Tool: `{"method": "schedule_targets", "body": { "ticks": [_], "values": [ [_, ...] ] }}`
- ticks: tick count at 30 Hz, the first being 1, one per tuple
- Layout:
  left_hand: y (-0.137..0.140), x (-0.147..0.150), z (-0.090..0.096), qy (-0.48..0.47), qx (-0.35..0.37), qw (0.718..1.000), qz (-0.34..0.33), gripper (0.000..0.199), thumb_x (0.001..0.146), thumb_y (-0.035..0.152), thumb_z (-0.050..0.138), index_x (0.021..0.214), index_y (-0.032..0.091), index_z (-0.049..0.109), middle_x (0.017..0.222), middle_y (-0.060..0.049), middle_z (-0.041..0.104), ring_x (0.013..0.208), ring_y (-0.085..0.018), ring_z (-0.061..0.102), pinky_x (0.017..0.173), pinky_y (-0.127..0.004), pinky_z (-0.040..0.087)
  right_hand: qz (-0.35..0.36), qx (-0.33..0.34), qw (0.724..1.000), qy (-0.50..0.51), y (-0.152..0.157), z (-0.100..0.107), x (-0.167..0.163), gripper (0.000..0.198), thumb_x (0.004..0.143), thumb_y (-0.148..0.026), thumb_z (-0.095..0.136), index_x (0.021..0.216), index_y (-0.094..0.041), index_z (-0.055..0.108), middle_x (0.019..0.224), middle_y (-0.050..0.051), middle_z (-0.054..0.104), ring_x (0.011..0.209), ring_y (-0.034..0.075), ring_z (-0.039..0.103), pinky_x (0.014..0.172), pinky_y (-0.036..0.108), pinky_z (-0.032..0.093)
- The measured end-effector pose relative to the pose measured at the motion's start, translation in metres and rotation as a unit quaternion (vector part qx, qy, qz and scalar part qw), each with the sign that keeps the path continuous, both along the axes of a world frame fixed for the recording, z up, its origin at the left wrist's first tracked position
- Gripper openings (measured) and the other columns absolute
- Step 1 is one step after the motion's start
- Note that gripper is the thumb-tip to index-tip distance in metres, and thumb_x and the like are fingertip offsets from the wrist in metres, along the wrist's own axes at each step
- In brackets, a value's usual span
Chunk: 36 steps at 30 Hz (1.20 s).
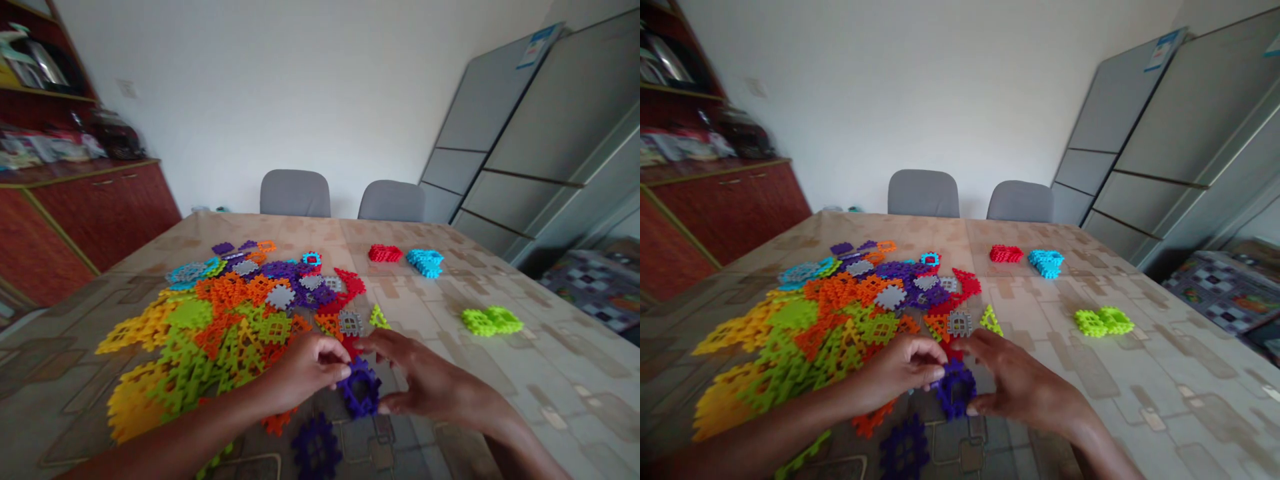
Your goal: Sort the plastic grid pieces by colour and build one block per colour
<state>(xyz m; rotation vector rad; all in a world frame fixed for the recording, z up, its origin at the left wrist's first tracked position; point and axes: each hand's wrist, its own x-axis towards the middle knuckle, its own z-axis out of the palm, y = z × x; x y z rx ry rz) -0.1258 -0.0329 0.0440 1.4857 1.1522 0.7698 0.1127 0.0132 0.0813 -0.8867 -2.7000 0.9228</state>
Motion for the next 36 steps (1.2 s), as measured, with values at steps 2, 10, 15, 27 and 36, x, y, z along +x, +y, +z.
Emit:
{"method": "schedule_targets", "body": {
  "ticks": [2, 10, 15, 27, 36],
  "values": [
    [0.003, 0.005, -0.003, 0.020, 0.006, 1.000, 0.001, 0.020, 0.079, 0.034, 0.064, 0.083, 0.016, 0.071, 0.067, 0.000, 0.068, 0.062, -0.017, 0.064, 0.060, -0.025, 0.045, 0.024, 0.016, 0.999, -0.024, -0.002, 0.002, -0.003, 0.066, 0.077, -0.024, 0.085, 0.138, -0.029, 0.059, 0.129, 0.008, 0.064, 0.118, 0.027, 0.059, 0.101, 0.040, 0.048],
    [0.001, 0.016, -0.008, 0.135, 0.102, 0.986, 0.004, 0.014, 0.084, 0.018, 0.063, 0.087, 0.020, 0.077, 0.085, -0.001, 0.078, 0.078, -0.020, 0.070, 0.070, -0.026, 0.046, -0.002, 0.065, 0.995, -0.080, -0.006, -0.001, -0.006, 0.065, 0.080, -0.023, 0.080, 0.141, -0.025, 0.057, 0.134, 0.012, 0.064, 0.123, 0.031, 0.058, 0.105, 0.043, 0.045],
    [0.003, 0.010, -0.001, 0.235, 0.164, 0.958, 0.025, 0.018, 0.092, 0.018, 0.061, 0.100, 0.019, 0.077, 0.097, -0.009, 0.078, 0.092, -0.028, 0.071, 0.084, -0.036, 0.047, 0.013, 0.047, 0.992, -0.119, -0.010, 0.005, -0.009, 0.075, 0.072, -0.026, 0.089, 0.140, -0.023, 0.058, 0.134, 0.013, 0.064, 0.126, 0.034, 0.056, 0.109, 0.047, 0.042],
    [-0.078, -0.012, -0.005, 0.466, 0.298, 0.823, -0.132, 0.051, 0.083, 0.027, 0.077, 0.131, 0.020, 0.061, 0.121, -0.009, 0.073, 0.104, -0.031, 0.068, 0.091, -0.040, 0.054, 0.033, 0.085, 0.989, -0.117, -0.013, -0.005, -0.023, 0.079, 0.069, -0.026, 0.090, 0.140, -0.020, 0.057, 0.143, 0.013, 0.055, 0.133, 0.034, 0.046, 0.115, 0.049, 0.035],
    [-0.076, -0.014, -0.006, 0.476, 0.266, 0.827, -0.141, 0.067, 0.087, 0.044, 0.078, 0.143, 0.019, 0.052, 0.130, -0.011, 0.069, 0.106, -0.032, 0.066, 0.092, -0.042, 0.053, 0.001, 0.092, 0.987, -0.133, -0.014, -0.010, -0.025, 0.079, 0.066, -0.039, 0.093, 0.134, -0.016, 0.059, 0.135, 0.015, 0.061, 0.125, 0.036, 0.052, 0.112, 0.051, 0.037]
  ]
}}
